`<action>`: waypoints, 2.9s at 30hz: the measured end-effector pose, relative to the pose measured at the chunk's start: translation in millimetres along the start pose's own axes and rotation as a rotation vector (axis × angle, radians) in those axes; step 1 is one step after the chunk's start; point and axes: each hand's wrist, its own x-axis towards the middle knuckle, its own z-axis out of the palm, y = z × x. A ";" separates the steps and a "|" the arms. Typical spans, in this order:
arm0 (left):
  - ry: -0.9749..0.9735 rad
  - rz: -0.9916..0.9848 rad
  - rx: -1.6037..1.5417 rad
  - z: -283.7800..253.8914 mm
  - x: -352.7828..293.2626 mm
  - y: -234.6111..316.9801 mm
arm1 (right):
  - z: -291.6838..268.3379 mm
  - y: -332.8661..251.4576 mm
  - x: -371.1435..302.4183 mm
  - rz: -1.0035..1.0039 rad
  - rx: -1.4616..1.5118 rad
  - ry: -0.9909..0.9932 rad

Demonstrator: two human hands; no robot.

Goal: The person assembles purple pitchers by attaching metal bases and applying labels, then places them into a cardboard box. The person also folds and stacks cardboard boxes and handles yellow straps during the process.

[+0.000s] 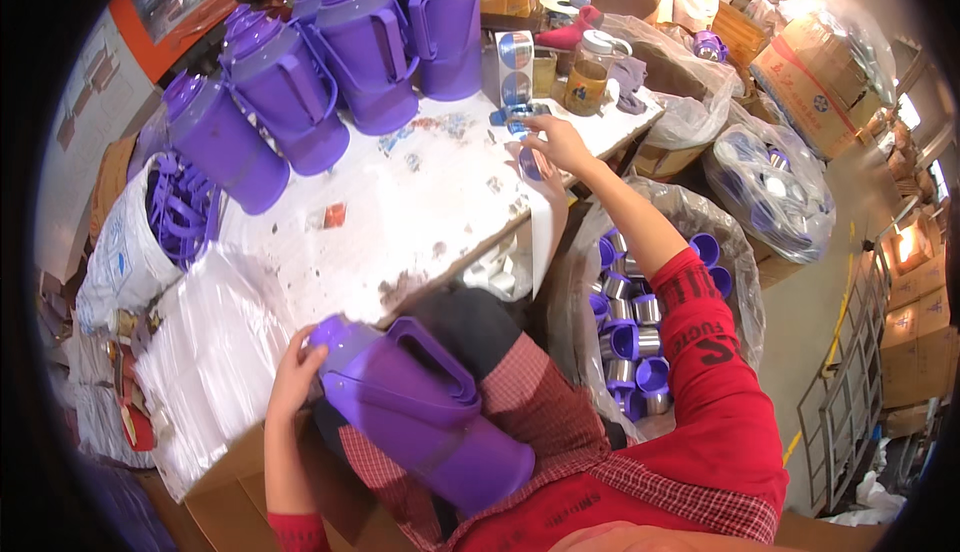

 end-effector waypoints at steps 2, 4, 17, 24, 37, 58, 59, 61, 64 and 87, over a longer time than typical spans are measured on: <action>0.460 0.550 0.883 5.6 11.9 28.8 | 15.7 44.6 22.0 -0.087 -0.159 0.033; 0.611 0.958 1.042 47.6 39.2 77.3 | 35.2 67.5 45.3 -0.154 -0.287 0.066; -0.101 1.495 0.735 315.2 181.0 134.6 | 48.2 80.1 55.4 -0.137 -0.221 -0.181; -0.619 1.433 0.845 257.9 -23.1 77.9 | 77.5 111.7 104.4 -0.003 -0.344 0.005; -0.322 1.592 0.736 250.6 -88.0 36.9 | -5.7 -44.1 -209.6 0.614 0.856 -0.328; -0.352 0.575 -0.094 282.1 -18.2 96.6 | -37.5 -120.1 -275.8 -0.075 0.034 0.540; -0.321 0.573 -0.066 284.5 -16.4 99.5 | -34.2 -116.8 -278.8 -0.104 0.033 0.558; -0.362 0.470 -0.052 291.5 -13.9 104.5 | -28.4 -113.2 -284.3 -0.179 0.059 0.571; -0.368 0.374 -0.089 300.6 -15.9 108.4 | -31.3 -129.4 -302.4 -0.102 0.140 0.532; 0.030 0.419 -0.274 124.3 -226.2 -108.3 | 33.6 -289.6 -376.4 0.175 1.002 -0.181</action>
